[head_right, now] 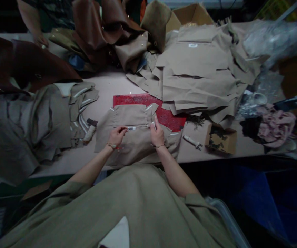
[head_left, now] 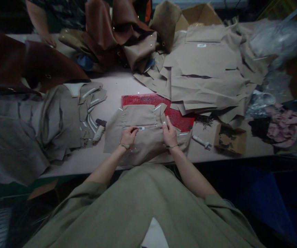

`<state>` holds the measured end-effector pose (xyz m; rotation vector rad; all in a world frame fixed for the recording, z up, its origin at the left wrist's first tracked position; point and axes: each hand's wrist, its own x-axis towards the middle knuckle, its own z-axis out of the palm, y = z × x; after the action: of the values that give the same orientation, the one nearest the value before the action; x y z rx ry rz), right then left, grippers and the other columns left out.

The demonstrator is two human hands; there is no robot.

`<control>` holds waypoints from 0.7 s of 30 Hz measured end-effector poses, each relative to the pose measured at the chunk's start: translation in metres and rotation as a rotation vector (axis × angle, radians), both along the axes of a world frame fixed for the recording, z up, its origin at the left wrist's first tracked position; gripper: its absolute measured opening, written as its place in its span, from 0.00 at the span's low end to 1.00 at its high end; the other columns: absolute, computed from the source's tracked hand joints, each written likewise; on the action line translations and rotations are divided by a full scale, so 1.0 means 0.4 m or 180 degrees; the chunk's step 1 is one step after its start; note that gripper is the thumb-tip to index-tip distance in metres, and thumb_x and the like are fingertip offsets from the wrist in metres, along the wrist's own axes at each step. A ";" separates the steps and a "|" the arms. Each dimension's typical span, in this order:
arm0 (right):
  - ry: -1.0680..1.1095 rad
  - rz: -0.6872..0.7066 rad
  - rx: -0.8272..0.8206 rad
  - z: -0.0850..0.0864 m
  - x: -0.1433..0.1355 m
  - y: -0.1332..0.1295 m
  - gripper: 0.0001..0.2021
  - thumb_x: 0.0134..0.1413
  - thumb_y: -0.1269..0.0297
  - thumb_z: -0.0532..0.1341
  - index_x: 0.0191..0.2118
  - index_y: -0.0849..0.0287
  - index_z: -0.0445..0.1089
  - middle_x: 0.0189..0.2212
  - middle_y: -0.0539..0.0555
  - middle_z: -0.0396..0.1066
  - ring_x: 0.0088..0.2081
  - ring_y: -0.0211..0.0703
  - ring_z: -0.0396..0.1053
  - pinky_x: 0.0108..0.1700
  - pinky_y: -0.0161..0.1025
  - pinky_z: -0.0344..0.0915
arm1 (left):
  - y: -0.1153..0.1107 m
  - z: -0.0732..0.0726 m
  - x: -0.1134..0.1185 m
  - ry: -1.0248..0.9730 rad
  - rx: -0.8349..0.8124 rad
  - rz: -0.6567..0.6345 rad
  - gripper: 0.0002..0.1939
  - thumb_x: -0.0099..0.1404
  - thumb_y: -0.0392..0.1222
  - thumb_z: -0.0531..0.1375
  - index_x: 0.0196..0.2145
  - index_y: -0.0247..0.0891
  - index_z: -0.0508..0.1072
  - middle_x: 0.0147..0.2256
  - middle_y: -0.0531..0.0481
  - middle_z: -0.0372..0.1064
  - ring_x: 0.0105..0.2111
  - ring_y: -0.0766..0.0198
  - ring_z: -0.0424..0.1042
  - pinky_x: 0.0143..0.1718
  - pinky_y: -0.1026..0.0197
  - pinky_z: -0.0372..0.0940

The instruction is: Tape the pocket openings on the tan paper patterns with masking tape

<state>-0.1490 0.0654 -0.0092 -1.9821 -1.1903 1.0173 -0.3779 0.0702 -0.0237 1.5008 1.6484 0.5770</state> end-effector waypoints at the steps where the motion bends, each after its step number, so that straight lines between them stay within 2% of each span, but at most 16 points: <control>1: -0.0493 0.0225 0.0033 0.000 0.026 0.036 0.26 0.65 0.51 0.53 0.62 0.60 0.65 0.50 0.63 0.73 0.48 0.50 0.70 0.48 0.41 0.66 | 0.029 -0.016 -0.002 -0.0030 -0.0335 0.0002 0.14 0.68 0.41 0.57 0.47 0.38 0.77 0.33 0.51 0.76 0.32 0.64 0.73 0.36 0.64 0.67; 4: -0.1493 0.0627 -0.0341 -0.023 0.075 0.142 0.29 0.63 0.52 0.58 0.65 0.62 0.63 0.59 0.69 0.64 0.59 0.60 0.63 0.59 0.49 0.60 | 0.098 -0.058 0.010 0.0009 -0.0966 -0.0037 0.21 0.64 0.36 0.59 0.55 0.38 0.71 0.30 0.53 0.75 0.28 0.66 0.72 0.31 0.66 0.65; 7: -0.1742 0.0694 -0.0868 -0.062 0.084 0.217 0.31 0.60 0.43 0.60 0.61 0.59 0.68 0.60 0.70 0.61 0.60 0.63 0.60 0.59 0.53 0.60 | 0.133 -0.079 0.045 0.0481 -0.1136 -0.0031 0.21 0.64 0.35 0.60 0.55 0.39 0.68 0.32 0.52 0.76 0.28 0.65 0.73 0.32 0.66 0.65; 9: -0.1758 0.0703 -0.0959 -0.084 0.082 0.242 0.31 0.58 0.40 0.61 0.58 0.58 0.70 0.59 0.69 0.61 0.60 0.63 0.60 0.58 0.54 0.62 | 0.148 -0.080 0.068 0.1032 -0.1111 -0.0104 0.17 0.63 0.37 0.61 0.51 0.38 0.69 0.35 0.47 0.78 0.32 0.62 0.75 0.35 0.63 0.66; 12: -0.1789 0.0795 -0.0852 -0.101 0.086 0.248 0.23 0.60 0.49 0.62 0.56 0.57 0.72 0.58 0.67 0.62 0.59 0.61 0.62 0.56 0.52 0.63 | 0.175 -0.074 0.081 0.1794 -0.1122 -0.0368 0.14 0.61 0.43 0.65 0.44 0.38 0.73 0.39 0.41 0.78 0.39 0.54 0.77 0.39 0.59 0.67; 15: -0.1782 0.0856 -0.0845 -0.099 0.088 0.238 0.16 0.62 0.58 0.60 0.52 0.56 0.75 0.56 0.66 0.65 0.56 0.59 0.65 0.54 0.50 0.64 | 0.197 -0.071 0.062 0.2100 -0.1370 -0.0588 0.19 0.58 0.55 0.68 0.37 0.37 0.75 0.37 0.39 0.78 0.40 0.49 0.78 0.38 0.58 0.67; 18: -0.1712 0.0916 -0.0839 -0.051 0.073 0.243 0.12 0.62 0.61 0.61 0.48 0.56 0.78 0.52 0.62 0.71 0.50 0.53 0.71 0.51 0.45 0.66 | 0.192 -0.065 0.026 0.2183 -0.1261 -0.0657 0.25 0.54 0.62 0.70 0.35 0.37 0.74 0.37 0.38 0.78 0.41 0.48 0.77 0.37 0.58 0.66; 19: -0.1643 0.0985 -0.0752 -0.017 0.067 0.257 0.11 0.61 0.62 0.62 0.46 0.56 0.78 0.50 0.60 0.73 0.48 0.49 0.72 0.50 0.42 0.67 | 0.182 -0.059 0.012 0.2168 -0.1110 -0.0642 0.26 0.55 0.64 0.69 0.37 0.38 0.74 0.38 0.38 0.78 0.41 0.49 0.77 0.38 0.59 0.65; 21: -0.1397 0.1126 -0.0432 0.083 0.066 0.315 0.09 0.60 0.64 0.64 0.40 0.62 0.79 0.41 0.56 0.77 0.42 0.41 0.72 0.47 0.35 0.67 | 0.155 -0.039 -0.023 0.2043 -0.0776 -0.0430 0.26 0.61 0.65 0.64 0.41 0.39 0.73 0.39 0.40 0.78 0.41 0.51 0.76 0.38 0.60 0.64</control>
<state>-0.1224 0.1916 0.0242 -2.2231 -1.8006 0.8658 -0.3870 0.1323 -0.0395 1.6923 1.9745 -0.2086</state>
